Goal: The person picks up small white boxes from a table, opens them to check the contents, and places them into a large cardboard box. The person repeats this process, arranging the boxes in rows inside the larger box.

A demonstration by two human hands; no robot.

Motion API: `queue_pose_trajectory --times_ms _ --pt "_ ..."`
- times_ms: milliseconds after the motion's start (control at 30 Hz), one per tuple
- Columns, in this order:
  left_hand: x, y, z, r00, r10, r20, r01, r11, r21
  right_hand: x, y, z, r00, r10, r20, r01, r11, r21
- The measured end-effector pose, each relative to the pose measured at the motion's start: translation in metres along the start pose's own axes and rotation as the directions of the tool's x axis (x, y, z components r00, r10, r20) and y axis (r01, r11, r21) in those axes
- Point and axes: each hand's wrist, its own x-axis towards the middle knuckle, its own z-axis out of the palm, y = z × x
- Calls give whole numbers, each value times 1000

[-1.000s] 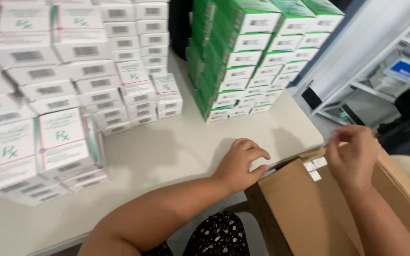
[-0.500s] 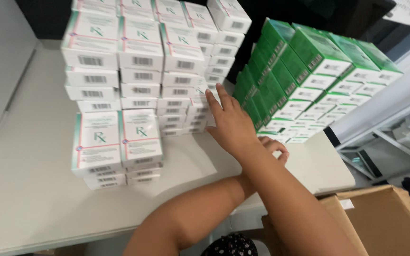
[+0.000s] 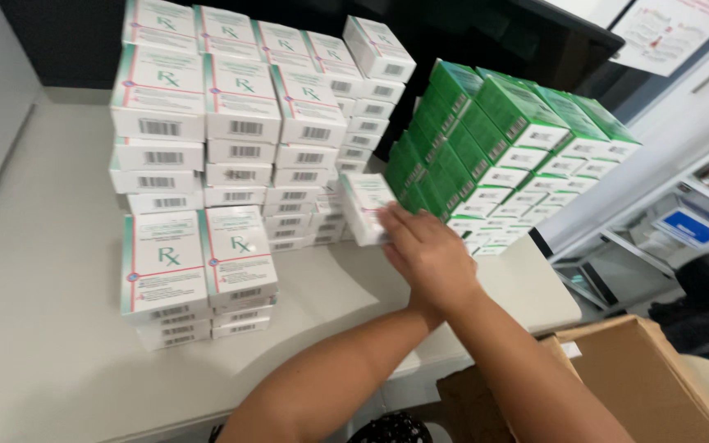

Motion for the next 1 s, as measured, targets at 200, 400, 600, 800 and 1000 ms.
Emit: queue_pose_trajectory --times_ms 200,400,600,800,1000 --pt "2 1 -14 378 -451 809 785 -307 -538 -89 23 -79 986 128 -110 -147 969 -197" --pt "16 50 -62 314 -57 948 887 -337 -314 -169 22 -102 978 193 74 -171 956 -237" --pt "0 61 -63 625 -7 780 778 84 -623 -201 18 -102 942 318 -109 -319 948 10" --pt "6 62 -91 609 105 786 759 213 -616 -219 39 -96 543 809 226 -694 281 662" --pt "14 88 -125 769 112 630 91 956 -280 -238 28 -73 421 809 409 -628 -65 775"
